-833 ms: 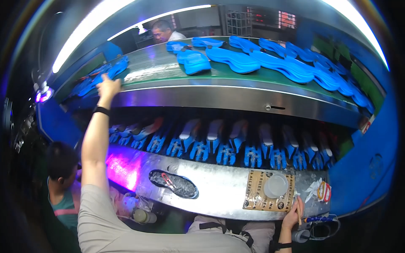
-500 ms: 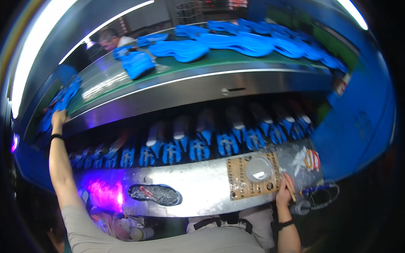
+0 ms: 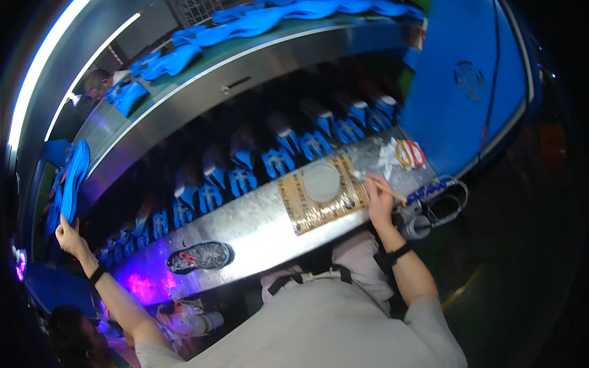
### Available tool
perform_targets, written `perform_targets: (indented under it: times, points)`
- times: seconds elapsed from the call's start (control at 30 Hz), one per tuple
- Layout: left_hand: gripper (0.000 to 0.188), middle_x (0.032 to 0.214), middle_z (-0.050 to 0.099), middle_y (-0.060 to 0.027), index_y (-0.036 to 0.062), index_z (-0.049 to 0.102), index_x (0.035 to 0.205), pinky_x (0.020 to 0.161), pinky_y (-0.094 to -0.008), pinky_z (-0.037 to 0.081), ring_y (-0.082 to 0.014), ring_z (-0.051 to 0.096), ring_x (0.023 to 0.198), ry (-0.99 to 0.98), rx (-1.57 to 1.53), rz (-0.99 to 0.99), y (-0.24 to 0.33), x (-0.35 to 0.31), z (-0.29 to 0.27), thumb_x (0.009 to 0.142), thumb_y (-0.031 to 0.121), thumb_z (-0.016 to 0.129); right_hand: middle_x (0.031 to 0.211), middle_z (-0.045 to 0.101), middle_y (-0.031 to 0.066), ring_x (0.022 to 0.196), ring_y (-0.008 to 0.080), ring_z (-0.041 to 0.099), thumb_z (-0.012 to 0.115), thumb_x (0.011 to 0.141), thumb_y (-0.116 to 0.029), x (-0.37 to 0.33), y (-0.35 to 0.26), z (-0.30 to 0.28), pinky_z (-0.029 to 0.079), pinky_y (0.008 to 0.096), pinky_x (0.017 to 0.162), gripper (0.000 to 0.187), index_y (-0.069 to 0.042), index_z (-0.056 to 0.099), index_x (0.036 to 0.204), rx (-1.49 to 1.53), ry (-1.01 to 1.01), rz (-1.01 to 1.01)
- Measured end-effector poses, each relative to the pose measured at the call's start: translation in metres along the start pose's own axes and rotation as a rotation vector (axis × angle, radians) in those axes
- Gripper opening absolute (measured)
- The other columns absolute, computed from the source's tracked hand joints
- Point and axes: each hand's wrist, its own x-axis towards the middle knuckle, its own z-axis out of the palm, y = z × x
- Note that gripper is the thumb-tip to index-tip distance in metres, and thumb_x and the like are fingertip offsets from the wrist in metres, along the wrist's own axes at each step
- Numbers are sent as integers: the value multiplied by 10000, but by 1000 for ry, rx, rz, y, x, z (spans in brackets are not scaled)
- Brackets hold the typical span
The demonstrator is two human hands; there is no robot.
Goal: Apply glue/cement to the surface of blue shoe outsoles using a brush at a manufacturing station.
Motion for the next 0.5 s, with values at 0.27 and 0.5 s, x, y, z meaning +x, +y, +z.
perform_targets:
  times: [0.27,0.5]
  points:
    - [470,1165,586,-76,29,472,1409,845,-258,509,-119,600,964,-556,-238,-262,139,-268,60,950,28,573,779,670,42,703,115,622,629,929,-116,9,-109,40,502,260,667,111,-20,675,957,-277,-346,-226]
    - [224,961,690,-59,-4,633,1112,750,-246,527,-118,650,815,-933,-506,-902,151,-409,56,951,133,561,768,698,155,741,322,694,619,883,-190,8,-125,61,540,395,683,171,-35,691,887,-605,-501,-276]
